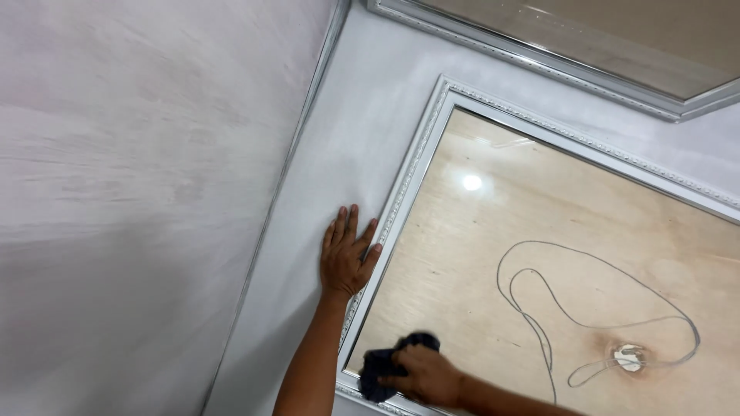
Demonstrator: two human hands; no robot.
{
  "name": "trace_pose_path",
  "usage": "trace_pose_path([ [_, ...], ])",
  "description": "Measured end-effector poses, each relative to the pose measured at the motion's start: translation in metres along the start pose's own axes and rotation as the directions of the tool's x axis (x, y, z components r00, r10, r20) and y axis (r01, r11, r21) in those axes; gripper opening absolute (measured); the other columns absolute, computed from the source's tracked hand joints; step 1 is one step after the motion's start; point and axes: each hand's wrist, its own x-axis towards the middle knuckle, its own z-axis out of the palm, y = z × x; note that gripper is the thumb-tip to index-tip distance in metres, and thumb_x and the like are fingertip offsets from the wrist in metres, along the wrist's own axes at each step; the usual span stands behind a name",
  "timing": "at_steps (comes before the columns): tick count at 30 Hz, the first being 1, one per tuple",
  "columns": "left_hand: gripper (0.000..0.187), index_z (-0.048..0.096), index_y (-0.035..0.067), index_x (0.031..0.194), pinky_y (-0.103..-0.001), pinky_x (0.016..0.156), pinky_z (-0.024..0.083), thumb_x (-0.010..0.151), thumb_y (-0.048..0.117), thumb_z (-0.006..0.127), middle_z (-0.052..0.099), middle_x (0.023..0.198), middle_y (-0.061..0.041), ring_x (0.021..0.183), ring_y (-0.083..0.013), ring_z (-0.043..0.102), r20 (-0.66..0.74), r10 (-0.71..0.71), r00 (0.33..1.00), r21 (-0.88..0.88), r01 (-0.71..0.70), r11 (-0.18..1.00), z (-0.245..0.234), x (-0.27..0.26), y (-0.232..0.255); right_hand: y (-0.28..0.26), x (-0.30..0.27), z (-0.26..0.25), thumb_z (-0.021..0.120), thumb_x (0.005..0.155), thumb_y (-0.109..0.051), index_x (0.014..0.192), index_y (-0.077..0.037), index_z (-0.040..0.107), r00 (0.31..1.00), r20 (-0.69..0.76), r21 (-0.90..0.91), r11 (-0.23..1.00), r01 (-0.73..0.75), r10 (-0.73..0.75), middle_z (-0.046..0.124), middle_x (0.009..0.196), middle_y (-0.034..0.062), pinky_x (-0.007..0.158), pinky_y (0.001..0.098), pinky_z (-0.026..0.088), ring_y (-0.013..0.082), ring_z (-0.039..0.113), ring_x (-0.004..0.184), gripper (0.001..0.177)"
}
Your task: Cleaning a large picture frame using spray and a cloth
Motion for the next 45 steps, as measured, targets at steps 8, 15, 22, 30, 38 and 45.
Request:
trace_pose_path([
  [8, 0.050, 0.061, 0.031, 0.141, -0.048, 0.121, 0.025, 0.099, 0.054, 0.049, 0.046, 0.158, -0.012, 0.149, -0.0346, 0.037, -0.035, 0.006, 0.999, 0.024, -0.005, 1.000, 0.002, -0.005, -0.003, 0.233, 0.187, -0.221, 0.079, 0.076, -0.023, 0.136, -0.030, 0.068, 0.864, -0.492, -0.647, 0.709, -0.279, -0.110, 0.059, 0.111, 0.0191, 0.080, 0.0527, 0.050, 0.0422, 0.064, 0.089, 0.061],
  [15, 0.049, 0.062, 0.030, 0.141, -0.049, 0.120, 0.026, 0.099, 0.053, 0.050, 0.048, 0.157, -0.013, 0.149, -0.0357, 0.037, -0.049, 0.021, 0.999, 0.022, -0.020, 1.000, 0.001, -0.005, -0.001, 0.112, 0.109, -0.059, 0.069, 0.082, -0.023, 0.139, -0.028, 0.064, 0.817, -0.576, -0.466, 0.832, -0.302, -0.026, 0.058, 0.110, 0.0197, 0.077, 0.0542, 0.046, 0.0420, 0.059, 0.092, 0.057],
  [22, 0.054, 0.061, 0.021, 0.142, -0.048, 0.124, 0.018, 0.102, 0.050, 0.039, 0.032, 0.165, -0.010, 0.155, -0.0301, 0.022, 0.151, -0.118, 0.981, -0.020, 0.122, 0.992, -0.022, 0.004, 0.019, 0.003, 0.044, -0.074, 0.052, 0.102, -0.042, 0.100, -0.013, 0.063, 0.796, 0.582, 0.106, 0.955, -0.278, 0.166, 0.065, 0.092, 0.0038, 0.080, 0.0373, 0.052, 0.0194, 0.062, 0.084, 0.031],
  [30, 0.048, 0.062, 0.030, 0.141, -0.050, 0.120, 0.027, 0.099, 0.051, 0.051, 0.046, 0.159, -0.012, 0.149, -0.0364, 0.037, -0.017, 0.028, 0.999, 0.030, -0.027, 0.999, 0.004, -0.003, 0.000, 0.207, 0.161, -0.225, 0.070, 0.094, -0.024, 0.134, -0.033, 0.066, 0.787, -0.614, -0.578, 0.713, -0.397, -0.059, 0.055, 0.120, 0.0130, 0.074, 0.0524, 0.052, 0.0399, 0.060, 0.098, 0.041],
  [38, 0.050, 0.061, 0.027, 0.144, -0.055, 0.118, 0.029, 0.096, 0.039, 0.058, 0.042, 0.162, -0.014, 0.150, -0.0392, 0.035, 0.056, 0.059, 0.997, 0.059, -0.063, 0.996, -0.001, -0.009, -0.005, 0.045, 0.066, 0.031, 0.064, 0.089, -0.031, 0.133, -0.029, 0.064, 0.739, -0.656, -0.338, 0.815, -0.471, 0.155, 0.058, 0.111, 0.0163, 0.069, 0.0464, 0.044, 0.0371, 0.060, 0.093, 0.044],
  [45, 0.083, 0.039, 0.015, 0.160, -0.062, 0.120, 0.018, 0.096, 0.066, 0.052, 0.023, 0.167, -0.020, 0.152, -0.0447, 0.017, 0.264, -0.038, 0.964, 0.125, 0.005, 0.992, -0.004, -0.004, 0.013, 0.106, -0.306, -0.012, 0.068, 0.075, -0.017, 0.116, -0.020, 0.072, 0.715, -0.647, -0.279, 0.790, -0.546, 0.265, 0.055, 0.079, 0.0156, 0.068, 0.0524, 0.049, 0.0403, 0.058, 0.069, 0.041],
])
